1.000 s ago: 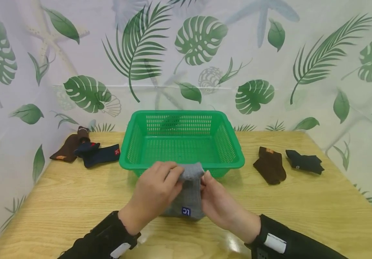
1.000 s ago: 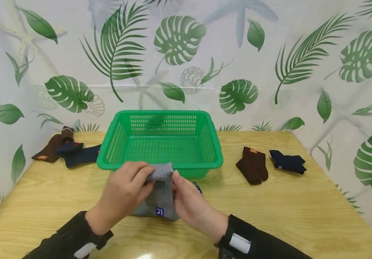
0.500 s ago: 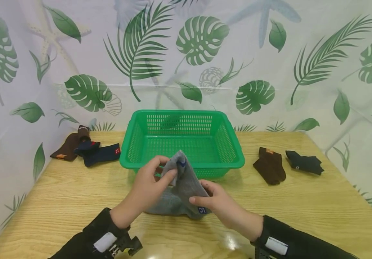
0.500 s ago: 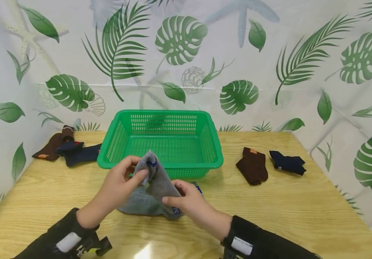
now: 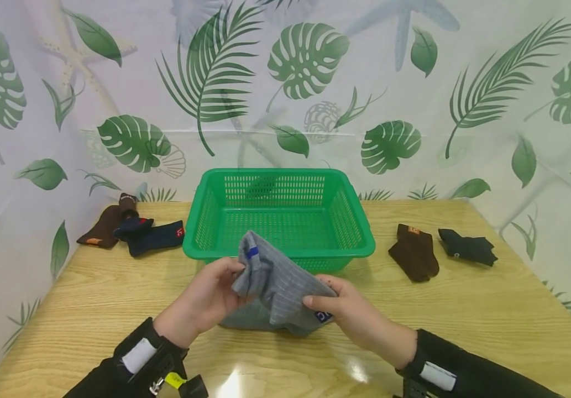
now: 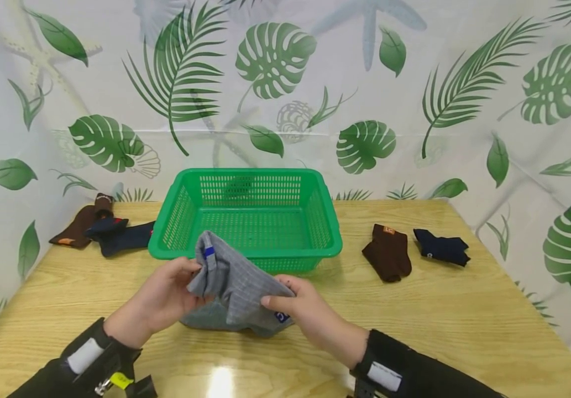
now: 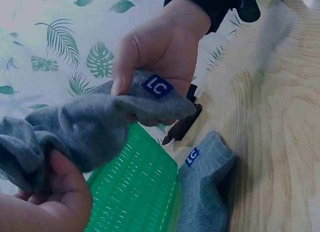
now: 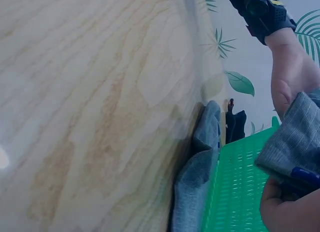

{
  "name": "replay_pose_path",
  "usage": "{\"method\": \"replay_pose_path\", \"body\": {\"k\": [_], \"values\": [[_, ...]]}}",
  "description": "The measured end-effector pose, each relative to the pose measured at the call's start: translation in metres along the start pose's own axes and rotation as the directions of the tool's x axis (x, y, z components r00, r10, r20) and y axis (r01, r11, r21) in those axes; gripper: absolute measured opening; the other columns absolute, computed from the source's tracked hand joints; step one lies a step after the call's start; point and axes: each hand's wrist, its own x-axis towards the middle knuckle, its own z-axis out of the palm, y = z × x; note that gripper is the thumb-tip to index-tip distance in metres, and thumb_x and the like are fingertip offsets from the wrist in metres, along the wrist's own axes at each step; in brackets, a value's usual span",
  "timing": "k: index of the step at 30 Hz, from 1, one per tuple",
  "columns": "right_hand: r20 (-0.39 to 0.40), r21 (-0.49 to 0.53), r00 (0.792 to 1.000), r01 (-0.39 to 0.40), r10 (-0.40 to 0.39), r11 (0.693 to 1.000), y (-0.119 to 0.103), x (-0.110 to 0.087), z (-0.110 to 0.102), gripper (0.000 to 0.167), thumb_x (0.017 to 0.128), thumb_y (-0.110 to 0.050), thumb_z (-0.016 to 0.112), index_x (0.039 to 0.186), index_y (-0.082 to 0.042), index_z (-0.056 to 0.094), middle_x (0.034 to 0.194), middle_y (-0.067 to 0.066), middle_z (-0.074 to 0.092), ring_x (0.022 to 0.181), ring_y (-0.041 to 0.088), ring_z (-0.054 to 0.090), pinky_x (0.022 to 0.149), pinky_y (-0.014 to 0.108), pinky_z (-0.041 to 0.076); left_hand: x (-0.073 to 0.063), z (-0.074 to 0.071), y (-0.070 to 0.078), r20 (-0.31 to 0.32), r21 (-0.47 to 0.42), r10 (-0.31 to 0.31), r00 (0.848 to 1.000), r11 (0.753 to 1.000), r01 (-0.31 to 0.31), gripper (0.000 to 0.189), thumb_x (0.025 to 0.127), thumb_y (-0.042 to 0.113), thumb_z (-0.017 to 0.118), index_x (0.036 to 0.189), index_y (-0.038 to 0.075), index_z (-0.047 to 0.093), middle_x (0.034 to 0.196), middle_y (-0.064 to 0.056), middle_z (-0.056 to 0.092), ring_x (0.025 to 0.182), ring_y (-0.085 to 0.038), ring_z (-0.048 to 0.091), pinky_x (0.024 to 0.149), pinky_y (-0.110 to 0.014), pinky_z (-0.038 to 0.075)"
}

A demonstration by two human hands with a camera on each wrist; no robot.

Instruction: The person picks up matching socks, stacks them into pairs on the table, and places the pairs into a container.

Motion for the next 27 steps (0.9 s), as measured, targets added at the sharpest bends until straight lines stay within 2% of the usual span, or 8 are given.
{"method": "replay_pose_path", "body": {"k": [5,11,15,17,20,22,25,27], "values": [[-0.032,-0.104,0.999,0.007,-0.010,0.995,-0.005,-0.001,0.001,0.024,0.090,-0.009,0.064,0.110,0.004,0.061,0.093,0.000,0.064,0.080,0.012,0.063,0.069,0.029,0.054,0.003,-0.003,-0.002,0.028,-0.120,-0.057,0.998,0.991,0.060,0.026,0.094,0.006,0.025,0.093,0.011,0.050,0.095,0.001,0.049,0.081,-0.010,0.052,0.076,-0.026,0.045],[-0.046,-0.165,0.999,0.022,-0.030,0.986,-0.007,-0.002,0.002,0.033,0.090,-0.009,0.065,0.114,0.011,0.058,0.091,0.001,0.064,0.079,0.011,0.062,0.069,0.027,0.053,0.006,-0.008,-0.006,-0.005,-0.110,-0.120,0.993,0.987,0.118,0.021,0.100,0.010,0.018,0.113,0.009,0.035,0.108,-0.004,0.039,0.093,-0.013,0.046,0.081,-0.029,0.043],[-0.058,-0.192,0.997,0.032,-0.044,0.981,-0.008,-0.003,0.002,0.031,0.090,-0.009,0.066,0.111,0.011,0.058,0.090,0.001,0.063,0.079,0.010,0.060,0.068,0.027,0.053,0.007,-0.011,-0.009,-0.019,-0.085,-0.150,0.988,0.985,0.148,0.031,0.103,0.018,0.015,0.127,0.003,0.029,0.115,-0.009,0.039,0.098,-0.014,0.050,0.083,-0.029,0.047],[-0.056,-0.197,0.997,0.032,-0.043,0.980,-0.008,-0.003,0.002,0.030,0.090,-0.009,0.067,0.110,0.011,0.058,0.089,0.001,0.063,0.078,0.010,0.060,0.067,0.027,0.052,0.008,-0.012,-0.009,-0.018,-0.055,-0.157,0.987,0.986,0.156,0.043,0.106,0.032,0.016,0.135,0.002,0.025,0.119,-0.011,0.039,0.101,-0.015,0.051,0.085,-0.030,0.048],[-0.050,-0.193,0.998,0.020,-0.030,0.981,-0.009,-0.003,0.002,0.028,0.090,-0.009,0.066,0.109,0.010,0.058,0.088,0.001,0.063,0.077,0.010,0.060,0.067,0.026,0.052,0.009,-0.011,-0.009,-0.026,0.014,-0.156,0.987,0.988,0.156,0.063,0.104,0.050,0.023,0.144,0.002,0.018,0.123,-0.013,0.037,0.105,-0.018,0.050,0.088,-0.032,0.047],[-0.048,-0.191,0.999,0.016,-0.025,0.982,-0.010,-0.003,0.001,0.027,0.090,-0.009,0.066,0.109,0.009,0.059,0.088,0.001,0.063,0.077,0.010,0.060,0.066,0.026,0.053,0.009,-0.011,-0.008,-0.033,0.077,-0.137,0.990,0.987,0.139,0.071,0.101,0.052,0.036,0.148,0.002,0.015,0.129,-0.015,0.034,0.109,-0.021,0.047,0.091,-0.035,0.046],[-0.046,-0.187,0.999,0.019,-0.028,0.982,-0.011,-0.002,0.000,0.024,0.090,-0.009,0.066,0.106,0.008,0.059,0.088,0.001,0.063,0.076,0.010,0.060,0.066,0.026,0.052,0.008,-0.012,-0.008,-0.046,0.187,-0.089,0.995,0.978,0.096,0.074,0.096,0.036,0.056,0.147,-0.002,0.019,0.129,-0.015,0.039,0.109,-0.021,0.049,0.092,-0.039,0.047],[-0.043,-0.194,0.998,0.026,-0.035,0.981,-0.012,-0.002,-0.001,0.022,0.090,-0.009,0.066,0.103,0.007,0.059,0.086,0.001,0.063,0.075,0.009,0.059,0.065,0.026,0.052,0.008,-0.013,-0.008,-0.046,0.259,-0.063,0.997,0.963,0.073,0.072,0.094,0.026,0.063,0.146,-0.004,0.023,0.126,-0.014,0.046,0.107,-0.020,0.054,0.092,-0.040,0.048]]}}
